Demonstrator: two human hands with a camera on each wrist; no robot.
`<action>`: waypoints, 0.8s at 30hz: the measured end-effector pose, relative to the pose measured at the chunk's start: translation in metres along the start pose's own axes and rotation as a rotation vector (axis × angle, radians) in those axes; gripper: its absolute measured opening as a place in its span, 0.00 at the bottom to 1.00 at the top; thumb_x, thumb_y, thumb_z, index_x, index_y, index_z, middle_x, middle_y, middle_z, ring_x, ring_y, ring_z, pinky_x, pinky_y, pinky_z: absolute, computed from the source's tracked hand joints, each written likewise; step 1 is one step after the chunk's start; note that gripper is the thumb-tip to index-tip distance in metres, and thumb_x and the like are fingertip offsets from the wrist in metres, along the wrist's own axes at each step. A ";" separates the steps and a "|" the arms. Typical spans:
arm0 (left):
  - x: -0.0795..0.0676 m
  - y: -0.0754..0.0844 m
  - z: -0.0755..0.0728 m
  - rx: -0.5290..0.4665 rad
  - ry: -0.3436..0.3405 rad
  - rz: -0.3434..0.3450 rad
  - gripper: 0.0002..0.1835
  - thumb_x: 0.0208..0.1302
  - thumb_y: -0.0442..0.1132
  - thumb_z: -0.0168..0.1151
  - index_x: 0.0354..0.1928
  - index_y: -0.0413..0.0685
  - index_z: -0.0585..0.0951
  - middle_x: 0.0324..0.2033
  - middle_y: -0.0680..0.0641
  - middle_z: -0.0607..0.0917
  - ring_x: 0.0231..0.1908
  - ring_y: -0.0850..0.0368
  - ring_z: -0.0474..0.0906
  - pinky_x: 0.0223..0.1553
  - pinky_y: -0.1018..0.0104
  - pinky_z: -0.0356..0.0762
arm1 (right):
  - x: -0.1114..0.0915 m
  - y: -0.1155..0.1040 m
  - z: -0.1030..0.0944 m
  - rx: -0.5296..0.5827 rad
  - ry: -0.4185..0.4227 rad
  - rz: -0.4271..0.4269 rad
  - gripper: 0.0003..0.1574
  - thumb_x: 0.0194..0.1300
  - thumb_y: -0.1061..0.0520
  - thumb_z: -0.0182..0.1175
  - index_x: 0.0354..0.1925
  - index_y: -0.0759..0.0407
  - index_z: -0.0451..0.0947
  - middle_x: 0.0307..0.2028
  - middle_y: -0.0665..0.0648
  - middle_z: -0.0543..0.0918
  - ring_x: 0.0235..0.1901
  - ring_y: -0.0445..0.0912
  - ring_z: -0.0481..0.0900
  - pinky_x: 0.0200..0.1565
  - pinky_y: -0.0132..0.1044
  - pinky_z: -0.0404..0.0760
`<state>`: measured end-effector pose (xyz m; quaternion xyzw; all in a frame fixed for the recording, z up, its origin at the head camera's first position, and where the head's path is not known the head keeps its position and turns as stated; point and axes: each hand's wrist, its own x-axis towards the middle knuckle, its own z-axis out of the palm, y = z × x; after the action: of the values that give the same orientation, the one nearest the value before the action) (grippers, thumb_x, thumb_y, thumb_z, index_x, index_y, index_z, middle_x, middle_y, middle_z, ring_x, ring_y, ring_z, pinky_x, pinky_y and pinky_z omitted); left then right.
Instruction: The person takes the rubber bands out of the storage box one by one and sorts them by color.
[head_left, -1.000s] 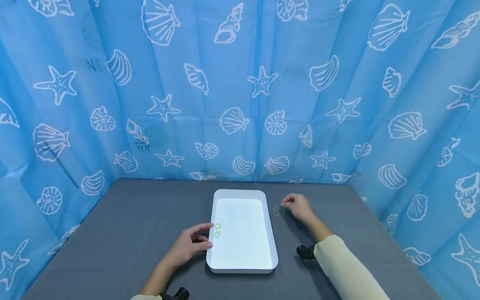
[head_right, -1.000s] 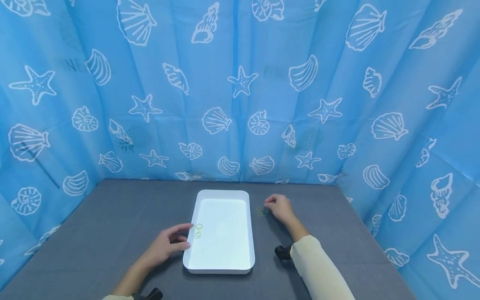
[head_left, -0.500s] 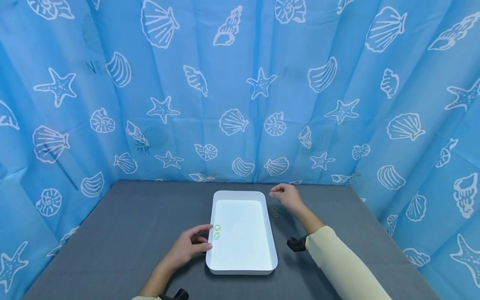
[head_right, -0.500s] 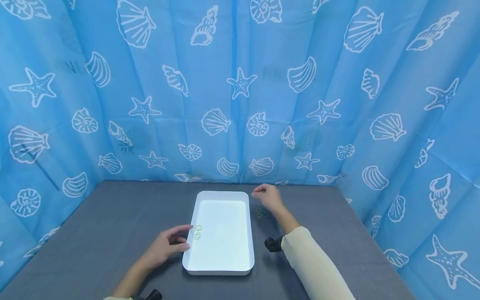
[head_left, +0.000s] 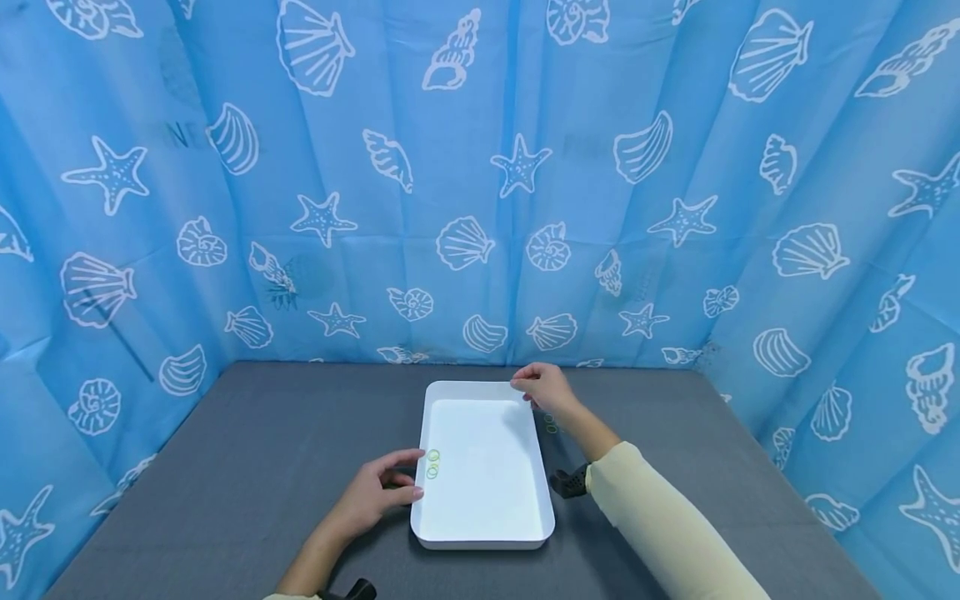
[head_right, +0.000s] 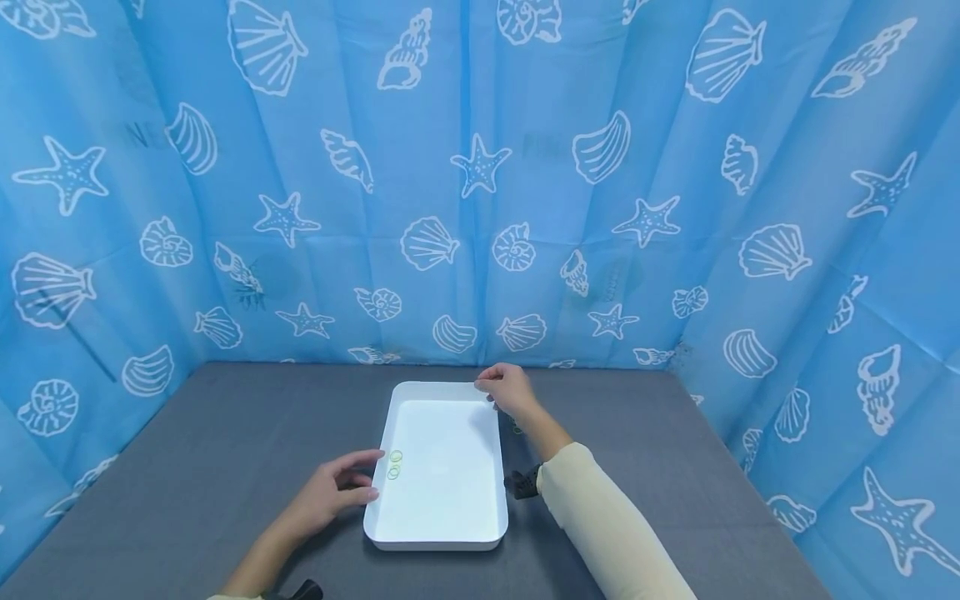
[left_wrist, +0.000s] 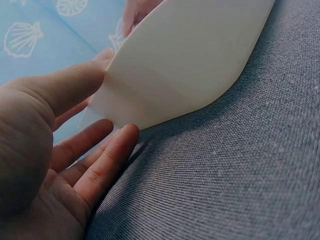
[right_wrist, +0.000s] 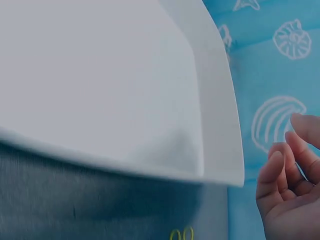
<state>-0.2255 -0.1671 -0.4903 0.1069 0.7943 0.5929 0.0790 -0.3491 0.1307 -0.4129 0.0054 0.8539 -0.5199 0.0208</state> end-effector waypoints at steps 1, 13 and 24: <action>0.000 0.000 0.000 0.002 0.001 -0.002 0.30 0.59 0.41 0.71 0.64 0.48 0.75 0.57 0.41 0.76 0.41 0.52 0.77 0.40 0.62 0.75 | 0.000 -0.001 0.003 0.004 -0.006 0.003 0.08 0.66 0.59 0.63 0.40 0.63 0.80 0.36 0.59 0.81 0.35 0.58 0.79 0.32 0.43 0.78; -0.001 0.004 0.001 -0.007 0.008 -0.004 0.31 0.59 0.39 0.70 0.65 0.45 0.74 0.58 0.39 0.76 0.42 0.52 0.77 0.39 0.61 0.75 | -0.005 -0.008 0.035 0.048 -0.099 -0.015 0.10 0.66 0.57 0.63 0.43 0.62 0.80 0.38 0.57 0.82 0.39 0.56 0.80 0.35 0.39 0.78; -0.001 0.005 0.002 0.011 0.016 -0.017 0.30 0.58 0.41 0.71 0.63 0.48 0.75 0.57 0.42 0.77 0.41 0.53 0.77 0.40 0.62 0.75 | -0.012 -0.006 0.060 0.043 -0.221 -0.021 0.11 0.65 0.58 0.64 0.43 0.62 0.80 0.36 0.56 0.83 0.37 0.53 0.81 0.37 0.41 0.80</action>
<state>-0.2233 -0.1646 -0.4857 0.0957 0.7989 0.5887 0.0774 -0.3352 0.0748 -0.4344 -0.0607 0.8350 -0.5359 0.1093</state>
